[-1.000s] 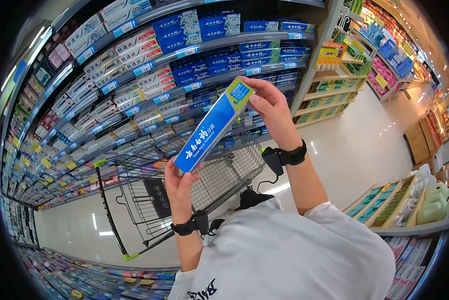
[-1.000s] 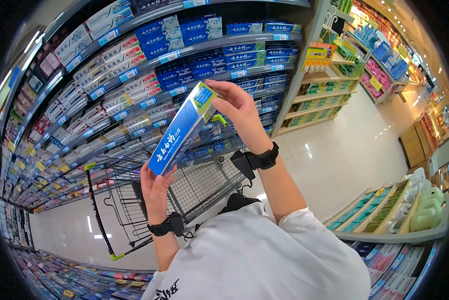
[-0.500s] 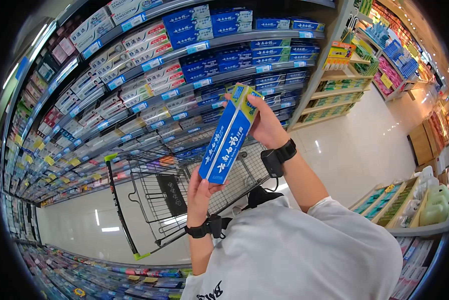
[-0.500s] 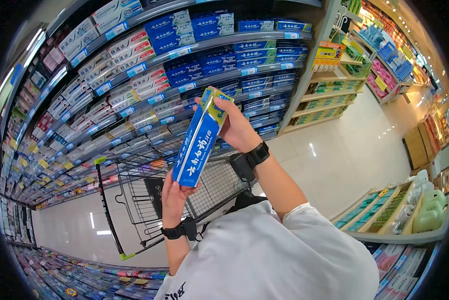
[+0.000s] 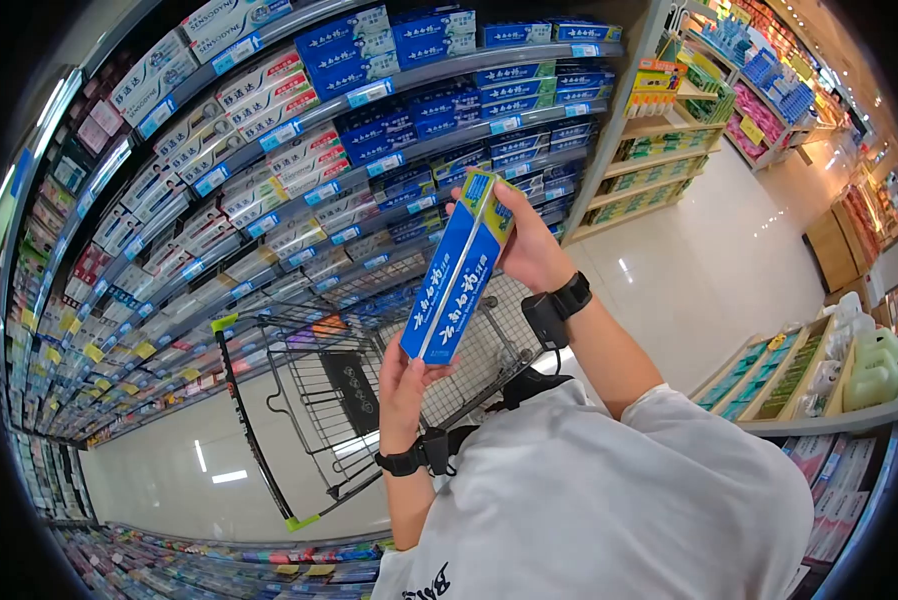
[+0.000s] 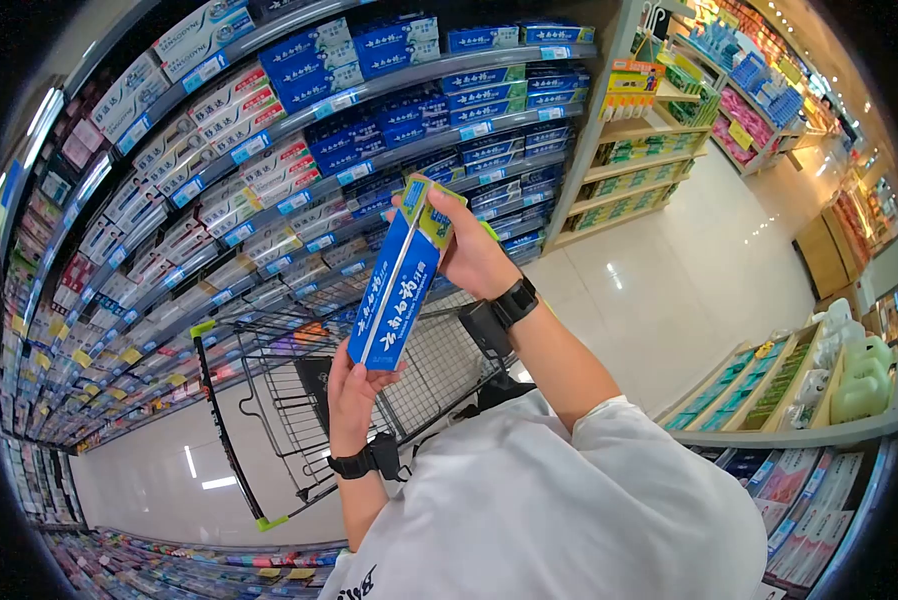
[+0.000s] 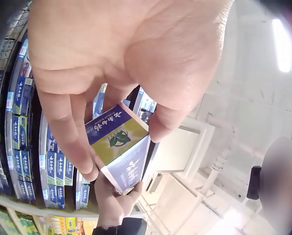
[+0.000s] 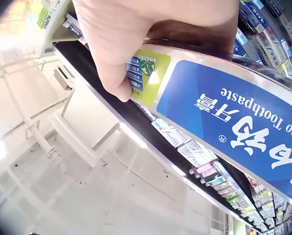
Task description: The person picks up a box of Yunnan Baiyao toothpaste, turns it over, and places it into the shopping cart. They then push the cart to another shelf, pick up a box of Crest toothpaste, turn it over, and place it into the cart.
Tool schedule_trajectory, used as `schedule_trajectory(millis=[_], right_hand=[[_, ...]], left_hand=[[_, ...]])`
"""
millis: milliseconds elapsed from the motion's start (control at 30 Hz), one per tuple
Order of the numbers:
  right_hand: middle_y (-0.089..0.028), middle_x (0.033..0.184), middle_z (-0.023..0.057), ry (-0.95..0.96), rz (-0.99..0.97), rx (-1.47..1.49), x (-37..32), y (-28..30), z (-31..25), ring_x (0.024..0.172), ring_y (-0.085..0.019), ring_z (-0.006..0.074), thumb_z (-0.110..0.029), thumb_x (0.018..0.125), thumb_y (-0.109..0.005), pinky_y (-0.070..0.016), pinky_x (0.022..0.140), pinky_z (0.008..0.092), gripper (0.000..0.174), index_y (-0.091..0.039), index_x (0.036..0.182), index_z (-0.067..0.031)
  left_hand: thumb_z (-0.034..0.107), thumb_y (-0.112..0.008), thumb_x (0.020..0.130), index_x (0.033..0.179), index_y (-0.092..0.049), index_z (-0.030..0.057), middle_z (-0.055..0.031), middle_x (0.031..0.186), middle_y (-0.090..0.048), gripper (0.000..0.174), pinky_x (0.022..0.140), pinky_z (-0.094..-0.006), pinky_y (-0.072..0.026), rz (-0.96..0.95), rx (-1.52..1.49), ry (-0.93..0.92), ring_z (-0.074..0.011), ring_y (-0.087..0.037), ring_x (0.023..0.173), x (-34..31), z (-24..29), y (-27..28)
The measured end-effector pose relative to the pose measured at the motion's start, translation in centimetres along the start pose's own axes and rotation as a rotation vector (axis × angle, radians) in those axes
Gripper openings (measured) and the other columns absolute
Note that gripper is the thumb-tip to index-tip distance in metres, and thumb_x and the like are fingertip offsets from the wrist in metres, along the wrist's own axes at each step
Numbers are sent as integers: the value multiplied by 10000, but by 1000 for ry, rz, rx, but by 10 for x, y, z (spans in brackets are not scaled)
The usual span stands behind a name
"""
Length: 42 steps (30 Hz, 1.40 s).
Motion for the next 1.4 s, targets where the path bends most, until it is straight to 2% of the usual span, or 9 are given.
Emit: schedule_trajectory(millis=[33,67,200,400,467,700,933,1100,1400], right_hand=[[-562,1334,139,-7,12,-12,0,0,2,1209,-570,277,-347,966,-587,-505,980,411,520,-441,1407,-114],[-560,1337,146,-3,35,-52,1,3,5,1240,-547,291,-379,966,-569,-491,1007,453,546,-434,1421,-111],[-564,1337,145,-36,29,-102,-2,-1,10,1242,-547,286,-375,970,-561,-500,995,452,531,-444,1406,-96],[-574,1333,141,-24,61,-175,-6,-6,2,1237,-554,270,-386,966,-565,-525,959,440,534,-459,1374,-60],[-608,1287,120,-21,69,-159,-7,-5,0,1191,-589,238,-384,959,-586,-509,972,404,506,-491,1335,-58],[-614,1287,114,-31,101,-172,-5,1,-1,1197,-588,239,-378,957,-594,-508,975,396,468,-524,1297,-64],[-623,1252,105,-43,72,-165,9,9,2,1181,-594,231,-392,948,-604,-513,962,386,481,-517,1294,-69],[-626,1231,103,-52,50,-139,16,21,-1,1168,-599,229,-389,943,-615,-518,951,382,482,-505,1297,-81],[-604,1269,137,-57,49,-70,26,55,-44,1174,-593,252,-366,938,-626,-510,972,396,519,-448,1335,-83]], left_hand=[[299,-545,977,1409,-348,-16,-186,1218,-617,570,854,-381,-558,-3,-10,-3,-313,-681,1002,-2,-1,2],[303,-542,978,1407,-350,-17,-182,1221,-617,569,856,-383,-557,11,-5,2,-311,-681,1002,-3,-4,5],[283,-523,989,1401,-359,-17,-173,1231,-611,536,866,-379,-554,20,-46,-12,-302,-681,1004,-6,-8,6],[257,-509,995,1418,-345,-16,-177,1234,-608,529,869,-378,-555,-6,-107,10,-309,-683,1000,-5,-12,3],[254,-509,994,1424,-339,-14,-179,1237,-607,534,870,-380,-557,-17,-123,25,-314,-683,1003,-2,-18,7],[239,-496,995,1429,-330,-13,-194,1233,-610,529,875,-388,-568,-21,-135,46,-337,-679,1023,3,-23,6],[216,-466,1001,1428,-325,-18,-193,1224,-616,507,866,-388,-571,25,-134,57,-342,-682,1012,14,-33,9],[175,-487,984,1407,-374,-20,-156,1237,-607,480,868,-372,-552,46,-168,101,-324,-685,996,22,-37,5],[216,-493,988,1436,-337,-9,-159,1230,-616,525,833,-371,-569,38,-107,125,-310,-690,988,54,-46,-33]])
Point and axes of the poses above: each hand's wrist, its own x-axis towards the middle knuckle, its own y-axis out of the back of the hand, z = x × y, the point moved 5 cm from there along x, towards the middle knuckle
